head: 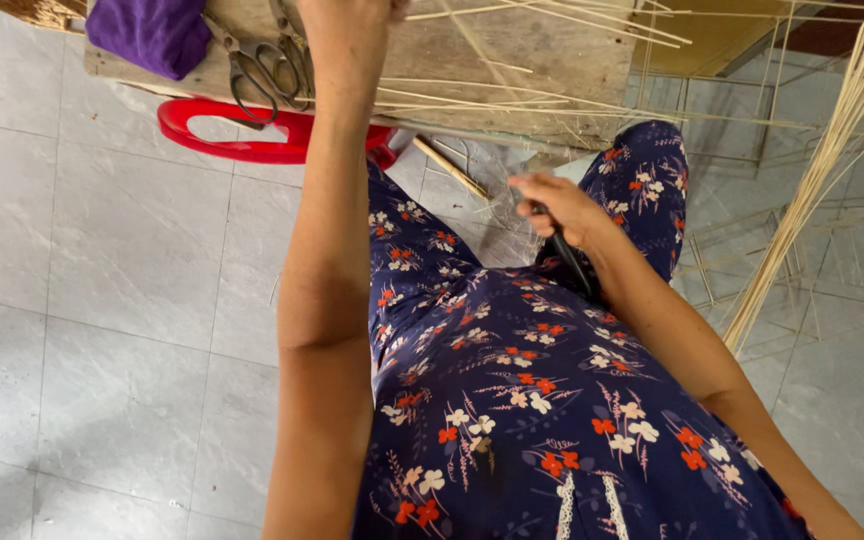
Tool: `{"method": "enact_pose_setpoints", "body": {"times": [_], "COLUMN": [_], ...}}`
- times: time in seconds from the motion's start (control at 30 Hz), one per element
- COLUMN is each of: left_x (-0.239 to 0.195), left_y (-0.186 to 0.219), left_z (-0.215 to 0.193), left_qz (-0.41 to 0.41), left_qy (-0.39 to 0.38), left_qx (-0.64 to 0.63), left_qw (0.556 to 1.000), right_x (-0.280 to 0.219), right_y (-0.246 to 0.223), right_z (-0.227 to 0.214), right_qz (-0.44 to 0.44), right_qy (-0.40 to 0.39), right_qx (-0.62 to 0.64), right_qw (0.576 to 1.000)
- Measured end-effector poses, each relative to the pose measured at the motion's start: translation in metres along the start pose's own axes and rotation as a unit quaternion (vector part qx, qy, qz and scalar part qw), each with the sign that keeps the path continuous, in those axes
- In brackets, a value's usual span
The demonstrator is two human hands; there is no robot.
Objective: The person sits on a low stool and uses a knife to sharpen the ends of thin wooden sticks. They hold the sticks in their left hand and scrape the knife along them to create a point, then place the sharpened sticks on a wooden board. The person also handles a metal wire frame structure.
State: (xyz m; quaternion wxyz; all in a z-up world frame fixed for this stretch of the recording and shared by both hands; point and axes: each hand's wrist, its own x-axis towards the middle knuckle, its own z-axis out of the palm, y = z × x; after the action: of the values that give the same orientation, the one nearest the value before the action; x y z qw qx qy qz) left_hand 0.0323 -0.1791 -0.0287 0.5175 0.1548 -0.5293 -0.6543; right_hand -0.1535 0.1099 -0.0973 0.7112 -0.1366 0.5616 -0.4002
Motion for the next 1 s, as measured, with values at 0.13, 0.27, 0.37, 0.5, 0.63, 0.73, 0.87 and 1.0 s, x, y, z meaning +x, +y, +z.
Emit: {"method": "enact_pose_setpoints", "body": {"times": [0.13,0.27,0.37,0.5,0.63,0.73,0.87,1.0], "left_x": [-0.026,-0.043,-0.051,-0.059,-0.071,-0.083,-0.094,-0.104], "left_y": [0.025,0.034,0.026,0.015,0.008,0.002,-0.010,-0.023], "left_z": [0.026,0.052,0.065,0.064,0.054,0.045,0.039,0.038], "left_qz": [-0.063,-0.136,-0.180,-0.194,-0.213,-0.194,-0.212,-0.237], "left_qy": [0.084,0.068,0.047,0.019,0.049,0.075,0.091,0.067], "left_qx": [0.179,0.177,0.168,0.110,0.088,0.093,0.075,0.070], "left_qw": [0.978,0.972,0.968,0.975,0.972,0.974,0.970,0.967], "right_x": [-0.012,-0.051,-0.062,-0.054,-0.048,-0.048,-0.051,-0.051], "right_y": [-0.010,-0.040,-0.045,-0.038,-0.033,-0.035,-0.038,-0.034], "right_z": [-0.023,-0.003,0.023,0.032,0.018,0.013,0.015,0.017], "right_qz": [-0.148,-0.270,-0.294,-0.262,-0.256,-0.245,-0.244,-0.229], "right_qy": [0.101,0.110,0.077,0.038,-0.004,-0.018,0.005,0.001], "right_qx": [0.022,-0.044,-0.086,-0.086,-0.009,0.033,-0.017,-0.035], "right_qw": [0.984,0.956,0.949,0.961,0.967,0.969,0.970,0.973]}}
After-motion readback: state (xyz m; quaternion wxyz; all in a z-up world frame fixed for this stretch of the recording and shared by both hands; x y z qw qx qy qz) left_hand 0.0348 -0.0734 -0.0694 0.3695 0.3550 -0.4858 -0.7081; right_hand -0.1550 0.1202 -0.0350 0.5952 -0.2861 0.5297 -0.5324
